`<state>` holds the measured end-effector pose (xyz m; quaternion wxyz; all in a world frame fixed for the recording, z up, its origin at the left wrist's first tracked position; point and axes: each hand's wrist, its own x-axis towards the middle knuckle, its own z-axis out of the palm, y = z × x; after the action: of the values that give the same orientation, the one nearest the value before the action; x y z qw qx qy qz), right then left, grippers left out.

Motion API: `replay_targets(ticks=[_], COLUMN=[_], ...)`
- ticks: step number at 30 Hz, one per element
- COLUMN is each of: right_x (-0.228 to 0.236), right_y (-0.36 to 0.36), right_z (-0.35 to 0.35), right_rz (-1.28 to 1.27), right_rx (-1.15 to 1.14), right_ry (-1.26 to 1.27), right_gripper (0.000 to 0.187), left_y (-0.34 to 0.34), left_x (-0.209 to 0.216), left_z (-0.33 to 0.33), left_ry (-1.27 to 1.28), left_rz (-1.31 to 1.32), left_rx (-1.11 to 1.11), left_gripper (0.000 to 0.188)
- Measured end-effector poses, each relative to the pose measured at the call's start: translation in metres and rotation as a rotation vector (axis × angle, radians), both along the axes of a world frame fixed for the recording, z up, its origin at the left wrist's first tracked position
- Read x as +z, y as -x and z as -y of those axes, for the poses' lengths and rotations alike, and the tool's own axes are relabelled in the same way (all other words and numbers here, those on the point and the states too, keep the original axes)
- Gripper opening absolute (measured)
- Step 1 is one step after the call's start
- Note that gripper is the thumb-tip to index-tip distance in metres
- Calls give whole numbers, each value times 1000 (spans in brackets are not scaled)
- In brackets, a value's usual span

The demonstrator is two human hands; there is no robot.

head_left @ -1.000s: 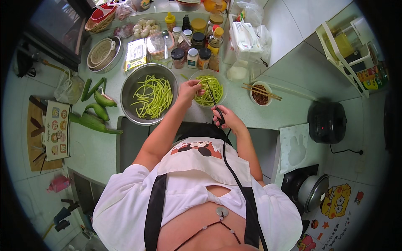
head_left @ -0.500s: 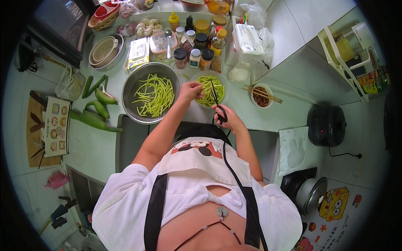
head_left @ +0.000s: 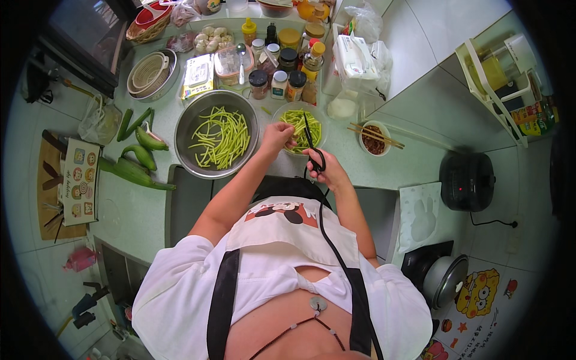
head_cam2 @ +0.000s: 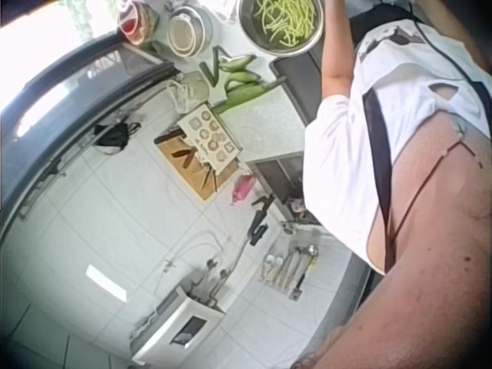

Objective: The person uses scissors to cut long green vegetable strips into a green bowl, moves a metal bowl into the sink, and then uses a spoon to scoop seasoning from a small container.

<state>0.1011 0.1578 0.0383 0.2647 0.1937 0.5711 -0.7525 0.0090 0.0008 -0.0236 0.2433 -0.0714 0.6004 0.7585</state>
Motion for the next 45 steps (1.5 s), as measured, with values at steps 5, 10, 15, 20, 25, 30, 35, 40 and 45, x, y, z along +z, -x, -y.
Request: replay_targets(ticks=[5,10,15,20,25,30,35,40,45], right_x=[-6,-9,-5,-4,-10,-2,-1,-2,-3], right_y=[1,1,1,-4,-9,-13,-12,-7,-8], right_z=[1,1,-4,-10,-20,-20,-15,-14,-17], right_rz=[18,25,-10,-10,-2,53,65,75,65], right_rx=[-20,-42,-19,-33,-35,128,228,234,249], right_ry=[-33,-108,-186,-168,-193,-244,-264,-342,-348], right_gripper=[27,23,22,21,26,28,29,29,30], left_y=[1,7,5,6,6,2,-6,-11,-1], left_x=[-8,-7,-1,-6,-14,-9,20,26,7], left_z=[0,-3,-1,-8,-17,-6,7,-9,-9], left_ry=[26,4,54,-4,533,715,1077,1454,1513], left_rz=[-21,47,-81,-230,-627,-876,-857,-815,-830], left_rx=[31,85,36,4,-149,39,-114,-261,-229], left_gripper=[24,33,52,60,61,53,34,41,39])
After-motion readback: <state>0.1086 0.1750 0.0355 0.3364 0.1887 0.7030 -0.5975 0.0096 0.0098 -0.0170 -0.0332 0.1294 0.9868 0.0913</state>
